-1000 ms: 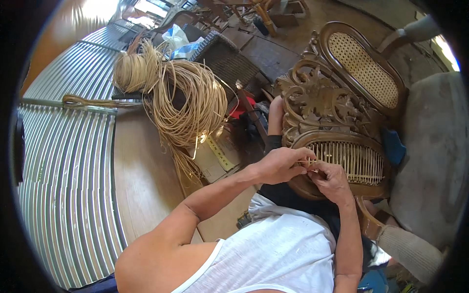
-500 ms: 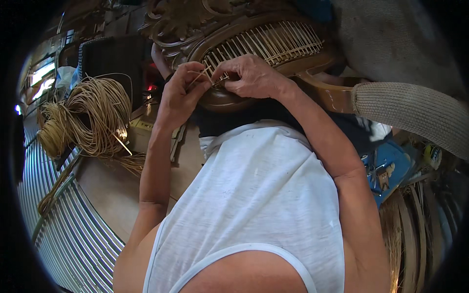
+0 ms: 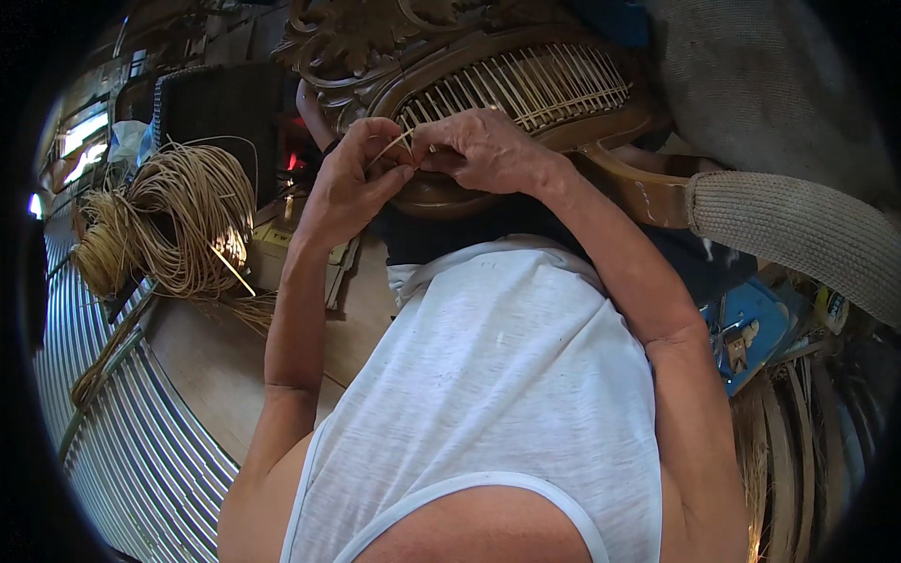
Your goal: Repairing and re-weaving the decorative cane back of a wooden armchair.
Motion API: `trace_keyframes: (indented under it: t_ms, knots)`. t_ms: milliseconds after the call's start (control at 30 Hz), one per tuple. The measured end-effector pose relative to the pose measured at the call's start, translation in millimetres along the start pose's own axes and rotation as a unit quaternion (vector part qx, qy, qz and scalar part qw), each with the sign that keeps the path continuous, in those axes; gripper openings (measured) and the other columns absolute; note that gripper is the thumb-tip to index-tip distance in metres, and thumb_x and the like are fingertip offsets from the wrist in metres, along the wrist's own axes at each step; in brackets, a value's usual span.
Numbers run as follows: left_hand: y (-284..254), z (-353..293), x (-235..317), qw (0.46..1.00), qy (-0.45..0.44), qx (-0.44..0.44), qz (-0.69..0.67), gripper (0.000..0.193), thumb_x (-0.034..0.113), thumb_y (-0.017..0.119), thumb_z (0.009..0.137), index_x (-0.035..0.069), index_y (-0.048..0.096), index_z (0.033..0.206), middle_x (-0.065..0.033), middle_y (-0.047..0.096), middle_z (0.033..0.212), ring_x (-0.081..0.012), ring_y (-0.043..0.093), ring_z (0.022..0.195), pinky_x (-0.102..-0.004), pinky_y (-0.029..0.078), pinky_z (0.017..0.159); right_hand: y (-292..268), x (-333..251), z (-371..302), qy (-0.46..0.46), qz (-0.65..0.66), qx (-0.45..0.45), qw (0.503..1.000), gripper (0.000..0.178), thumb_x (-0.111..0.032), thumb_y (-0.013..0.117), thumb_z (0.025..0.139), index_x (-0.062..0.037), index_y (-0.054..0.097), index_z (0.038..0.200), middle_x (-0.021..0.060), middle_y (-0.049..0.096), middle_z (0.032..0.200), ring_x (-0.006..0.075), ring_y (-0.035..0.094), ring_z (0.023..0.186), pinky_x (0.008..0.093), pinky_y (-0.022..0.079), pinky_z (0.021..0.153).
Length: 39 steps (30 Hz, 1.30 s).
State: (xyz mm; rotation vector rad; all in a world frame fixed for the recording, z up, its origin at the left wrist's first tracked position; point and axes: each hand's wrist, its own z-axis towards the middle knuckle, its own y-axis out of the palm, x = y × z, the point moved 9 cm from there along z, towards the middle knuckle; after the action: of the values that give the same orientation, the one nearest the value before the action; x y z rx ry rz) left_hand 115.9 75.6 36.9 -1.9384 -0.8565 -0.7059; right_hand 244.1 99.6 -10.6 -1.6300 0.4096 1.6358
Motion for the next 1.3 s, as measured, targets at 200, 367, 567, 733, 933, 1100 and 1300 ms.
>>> trace_keyframes:
  t_ms: [200, 367, 567, 733, 933, 1100, 1300]
  knots:
    - [-1.5, 9.1, 6.8, 0.998, -0.030, -0.032, 0.053, 0.044, 0.002, 0.075, 0.088, -0.002, 0.055, 0.128, -0.0100, 0.073, 0.101, -0.0134, 0.067, 0.094, -0.0283, 0.054, 0.086, -2.2, -6.3, -6.3, -0.058, 0.017, 0.044, 0.997, 0.008, -0.006, 0.070, 0.096, -0.0073, 0.070, 0.103, 0.0097, 0.071, 0.093, 0.0297, 0.070, 0.085, 0.0385, 0.055, 0.077]
    - [-6.6, 20.0, 8.1, 0.992, -0.020, -0.037, 0.121, 0.048, 0.005, 0.079, 0.087, -0.002, 0.058, 0.129, -0.0087, 0.073, 0.102, -0.0143, 0.068, 0.096, -0.0289, 0.054, 0.087, 0.0, -8.8, -5.9, -0.070, -0.018, 0.030, 0.997, 0.007, -0.004, 0.067, 0.097, -0.0067, 0.064, 0.104, 0.0104, 0.069, 0.091, 0.0304, 0.069, 0.085, 0.0393, 0.055, 0.077]
    - [-31.5, 20.9, 5.3, 0.995, 0.026, 0.025, 0.089, 0.043, 0.008, 0.084, 0.086, -0.001, 0.064, 0.123, -0.0054, 0.072, 0.103, -0.0112, 0.066, 0.097, -0.0267, 0.053, 0.086, 0.5, -13.6, -4.2, -0.067, -0.058, 0.007, 0.996, 0.010, -0.003, 0.065, 0.098, -0.0073, 0.060, 0.105, 0.0127, 0.069, 0.090, 0.0317, 0.071, 0.084, 0.0407, 0.057, 0.075]
    - [-34.3, 8.3, -6.4, 0.999, 0.017, 0.042, 0.014, 0.039, 0.010, 0.084, 0.088, 0.002, 0.066, 0.122, -0.0010, 0.070, 0.099, -0.0071, 0.063, 0.095, -0.0229, 0.052, 0.082, 1.5, -21.0, 0.8, -0.056, -0.105, -0.012, 0.993, 0.015, -0.003, 0.066, 0.096, -0.0065, 0.060, 0.109, 0.0135, 0.070, 0.089, 0.0335, 0.072, 0.084, 0.0430, 0.058, 0.074]
    - [-29.2, 3.7, -10.3, 0.998, 0.034, 0.052, 0.013, 0.034, 0.011, 0.083, 0.089, 0.004, 0.067, 0.119, 0.0028, 0.067, 0.097, -0.0026, 0.054, 0.083, -0.0196, 0.045, 0.072, 10.9, -37.2, 5.5, -0.028, -0.274, -0.062, 0.959, 0.019, -0.002, 0.067, 0.092, -0.0039, 0.064, 0.111, 0.0141, 0.071, 0.089, 0.0364, 0.071, 0.082, 0.0457, 0.056, 0.075]
    - [-31.3, -5.7, -5.4, 0.993, 0.060, 0.100, 0.031, 0.032, 0.010, 0.081, 0.091, 0.004, 0.068, 0.120, 0.0046, 0.066, 0.095, -0.0005, 0.044, 0.070, -0.0185, 0.038, 0.062, 10.1, -28.1, 12.5, 0.007, -0.253, -0.106, 0.962, 0.024, -0.008, 0.067, 0.094, -0.0076, 0.070, 0.118, 0.0155, 0.071, 0.088, 0.0337, 0.070, 0.082, 0.0424, 0.055, 0.074]
    - [-39.0, -34.0, -16.3, 0.981, 0.054, 0.172, -0.072, 0.030, 0.010, 0.079, 0.092, 0.000, 0.069, 0.118, 0.0024, 0.068, 0.091, 0.0005, 0.041, 0.062, -0.0187, 0.038, 0.054, -1.0, 25.5, -4.0, 0.245, 0.104, -0.087, 0.960, 0.019, -0.021, 0.070, 0.102, -0.0037, 0.075, 0.107, 0.0013, 0.072, 0.088, 0.0087, 0.063, 0.080, 0.0281, 0.052, 0.076]
